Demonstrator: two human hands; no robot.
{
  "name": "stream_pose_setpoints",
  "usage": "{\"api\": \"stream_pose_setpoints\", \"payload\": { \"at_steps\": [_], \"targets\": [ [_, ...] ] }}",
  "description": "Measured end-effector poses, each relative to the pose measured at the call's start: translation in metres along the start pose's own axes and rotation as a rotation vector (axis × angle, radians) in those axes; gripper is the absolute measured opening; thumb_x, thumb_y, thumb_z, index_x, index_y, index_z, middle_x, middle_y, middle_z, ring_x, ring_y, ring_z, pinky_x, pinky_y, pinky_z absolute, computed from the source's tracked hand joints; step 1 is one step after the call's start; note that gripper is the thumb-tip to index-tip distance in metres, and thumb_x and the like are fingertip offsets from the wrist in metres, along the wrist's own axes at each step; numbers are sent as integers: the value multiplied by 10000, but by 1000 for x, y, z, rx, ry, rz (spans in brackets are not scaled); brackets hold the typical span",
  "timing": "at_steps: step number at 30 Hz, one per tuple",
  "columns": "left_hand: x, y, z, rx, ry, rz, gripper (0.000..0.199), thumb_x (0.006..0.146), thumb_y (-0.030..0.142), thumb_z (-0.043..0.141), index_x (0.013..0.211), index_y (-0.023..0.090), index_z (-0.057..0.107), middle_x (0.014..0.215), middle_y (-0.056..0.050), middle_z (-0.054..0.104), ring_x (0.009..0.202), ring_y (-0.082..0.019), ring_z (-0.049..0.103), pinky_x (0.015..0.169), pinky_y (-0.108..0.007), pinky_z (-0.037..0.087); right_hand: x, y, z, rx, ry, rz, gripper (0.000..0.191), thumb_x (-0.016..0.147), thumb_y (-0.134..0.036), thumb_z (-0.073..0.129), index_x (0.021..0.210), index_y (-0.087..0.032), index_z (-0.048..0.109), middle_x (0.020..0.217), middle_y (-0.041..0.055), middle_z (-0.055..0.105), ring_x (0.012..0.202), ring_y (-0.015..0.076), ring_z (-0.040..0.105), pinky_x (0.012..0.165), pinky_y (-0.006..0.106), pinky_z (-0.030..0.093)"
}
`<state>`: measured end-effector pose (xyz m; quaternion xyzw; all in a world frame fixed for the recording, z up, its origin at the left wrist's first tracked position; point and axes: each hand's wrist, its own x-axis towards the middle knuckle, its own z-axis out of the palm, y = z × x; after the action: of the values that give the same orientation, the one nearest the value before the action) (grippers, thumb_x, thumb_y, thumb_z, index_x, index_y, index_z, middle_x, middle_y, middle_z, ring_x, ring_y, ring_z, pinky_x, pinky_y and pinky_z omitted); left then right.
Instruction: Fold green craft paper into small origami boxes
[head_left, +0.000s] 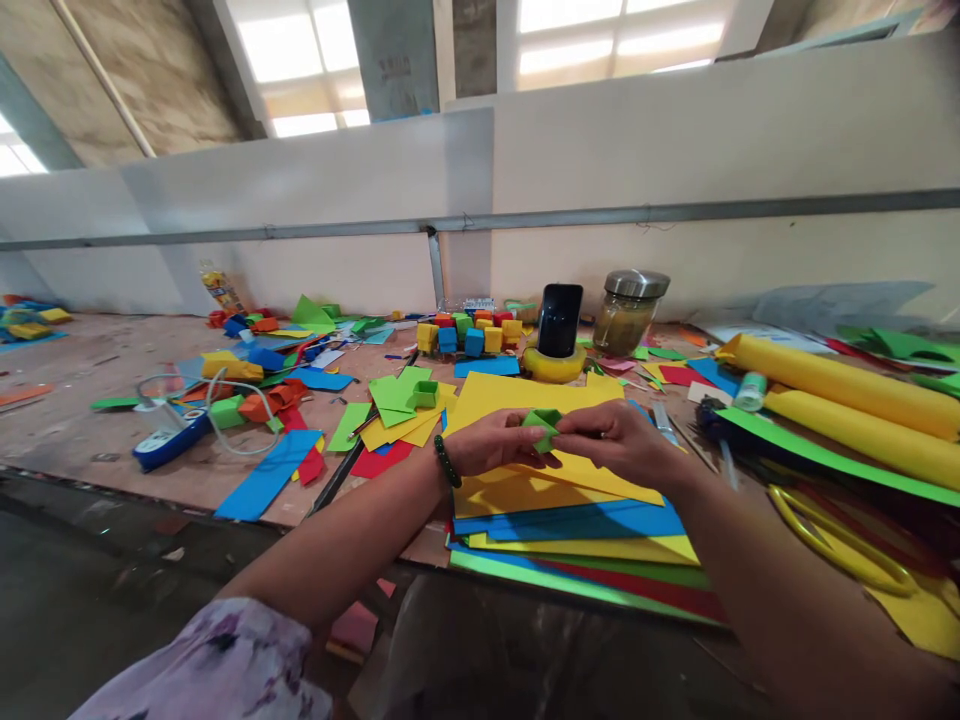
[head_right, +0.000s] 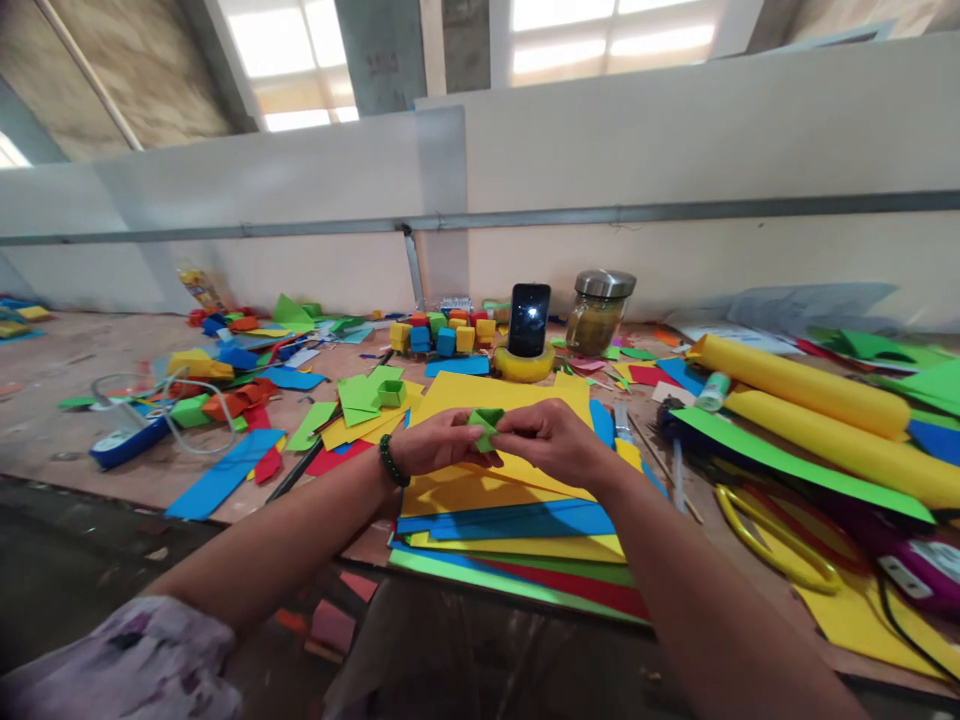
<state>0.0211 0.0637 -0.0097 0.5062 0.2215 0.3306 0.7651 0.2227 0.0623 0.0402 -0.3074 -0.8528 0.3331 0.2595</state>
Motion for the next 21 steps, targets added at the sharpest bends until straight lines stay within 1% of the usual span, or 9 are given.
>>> {"api": "stream_pose_setpoints", "payload": {
  "at_steps": [3, 6, 9, 12, 14, 16, 17, 18, 21],
  "targets": [
    [0, -2, -2, -10, -21, 21, 429, 668, 387, 808, 981, 149, 637, 903, -63, 670, 833, -163, 675, 896, -345, 483, -1, -1, -1, -55, 9, -29, 331, 832, -418, 586, 659, -153, 685, 510, -38, 408, 496, 72, 329, 444, 217, 253],
    [0, -2, -3, -8, -55, 6, 444, 652, 373, 821, 989, 152, 636, 907, -58, 670, 833, -168, 680, 891, -345, 498, -2, -4, 0, -75, 23, -31, 340, 824, -444, 599, 676, -152, 691, 507, -40, 413, 498, 76, 315, 450, 228, 241],
    [0, -3, -2, -23, -43, 8, 464, 670, 460, 790, 977, 151, 632, 880, -53, 664, 794, -159, 672, 854, -345, 515, -3, -8, 4, -90, 54, -65, 385, 837, -445, 584, 606, -145, 651, 511, -36, 426, 511, 76, 333, 471, 225, 266],
    [-1, -2, 0, -37, -1, 34, 485, 707, 563, 717, 934, 143, 637, 853, -59, 648, 755, -145, 641, 830, -355, 516, -2, -10, 6, -118, 78, -104, 403, 868, -441, 544, 616, -146, 657, 506, -35, 432, 505, 75, 343, 482, 223, 285],
    [-2, -1, 2, -24, 3, 31, 505, 685, 563, 735, 967, 154, 646, 885, -65, 642, 755, -138, 618, 800, -340, 515, -2, -11, 4, -110, 173, -114, 406, 879, -446, 525, 642, -152, 675, 526, -19, 488, 513, 84, 390, 492, 224, 315],
    [-4, 0, 3, -3, -30, 17, 549, 660, 538, 766, 1062, 186, 642, 925, -63, 634, 768, -133, 605, 767, -316, 513, -1, -11, -1, -80, 302, -115, 357, 852, -450, 566, 693, -160, 699, 579, 3, 556, 533, 96, 441, 502, 228, 348],
    [-4, 1, 3, 11, -59, 10, 574, 653, 530, 775, 1101, 200, 634, 933, -60, 629, 768, -130, 603, 752, -306, 511, -1, -11, -3, -64, 330, -121, 321, 828, -449, 602, 727, -166, 715, 618, 14, 584, 550, 103, 467, 507, 230, 366],
    [-5, 0, 3, 28, -90, 3, 591, 648, 532, 777, 1115, 201, 630, 930, -58, 625, 762, -128, 603, 739, -298, 508, 0, -11, -5, -53, 319, -130, 291, 805, -445, 633, 766, -174, 731, 658, 23, 605, 569, 109, 491, 514, 231, 383],
    [-5, -1, 3, 88, -141, -15, 603, 634, 595, 753, 1038, 160, 645, 894, -68, 628, 730, -132, 607, 706, -285, 493, 1, -10, -6, -48, 164, -162, 261, 801, -427, 644, 817, -191, 755, 712, 42, 639, 612, 123, 549, 527, 234, 412]
  ]
}}
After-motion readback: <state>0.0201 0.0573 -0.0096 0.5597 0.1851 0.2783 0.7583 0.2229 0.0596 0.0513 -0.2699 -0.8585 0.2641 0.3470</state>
